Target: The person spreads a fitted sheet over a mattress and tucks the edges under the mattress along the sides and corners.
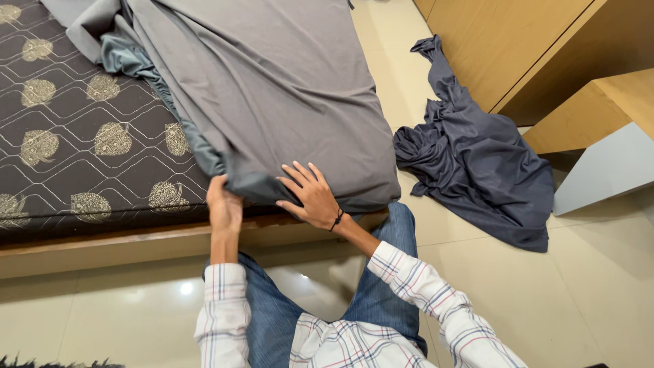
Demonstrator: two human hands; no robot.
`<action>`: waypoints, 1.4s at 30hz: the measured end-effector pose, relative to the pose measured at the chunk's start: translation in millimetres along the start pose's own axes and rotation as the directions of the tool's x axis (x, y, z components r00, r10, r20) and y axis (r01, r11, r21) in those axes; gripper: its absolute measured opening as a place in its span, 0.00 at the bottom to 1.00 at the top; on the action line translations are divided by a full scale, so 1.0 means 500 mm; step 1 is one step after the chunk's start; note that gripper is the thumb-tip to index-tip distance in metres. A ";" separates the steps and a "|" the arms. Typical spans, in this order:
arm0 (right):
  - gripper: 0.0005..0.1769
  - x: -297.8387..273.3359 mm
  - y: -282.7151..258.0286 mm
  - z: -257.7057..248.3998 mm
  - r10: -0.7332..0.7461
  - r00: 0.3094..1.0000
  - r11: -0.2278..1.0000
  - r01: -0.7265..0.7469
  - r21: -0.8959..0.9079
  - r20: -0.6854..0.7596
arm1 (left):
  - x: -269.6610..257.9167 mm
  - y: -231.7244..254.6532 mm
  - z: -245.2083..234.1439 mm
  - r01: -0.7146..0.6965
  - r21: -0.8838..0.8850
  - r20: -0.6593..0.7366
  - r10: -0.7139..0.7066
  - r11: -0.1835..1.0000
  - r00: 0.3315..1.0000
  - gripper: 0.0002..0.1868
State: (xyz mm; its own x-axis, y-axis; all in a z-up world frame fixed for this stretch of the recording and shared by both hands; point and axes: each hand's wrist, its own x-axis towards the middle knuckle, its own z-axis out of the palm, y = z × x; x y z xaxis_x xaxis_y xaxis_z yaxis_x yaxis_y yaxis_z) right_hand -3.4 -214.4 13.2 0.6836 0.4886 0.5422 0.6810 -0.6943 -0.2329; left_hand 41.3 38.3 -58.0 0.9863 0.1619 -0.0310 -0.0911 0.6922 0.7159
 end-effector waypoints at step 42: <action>0.19 -0.094 0.540 -0.117 0.478 0.791 0.869 -0.489 0.073 -0.382 | -0.016 0.153 -0.147 -0.130 0.098 -0.028 0.134 0.987 0.991 0.14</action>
State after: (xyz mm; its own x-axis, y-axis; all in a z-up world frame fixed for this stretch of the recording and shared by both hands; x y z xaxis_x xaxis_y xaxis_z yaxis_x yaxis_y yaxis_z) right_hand 132.9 -456.0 -27.8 0.7659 -0.1469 0.6259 0.2763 -0.8038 -0.5268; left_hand 16.5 141.9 -54.1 0.9612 0.2722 0.0456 -0.2049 0.5931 0.7786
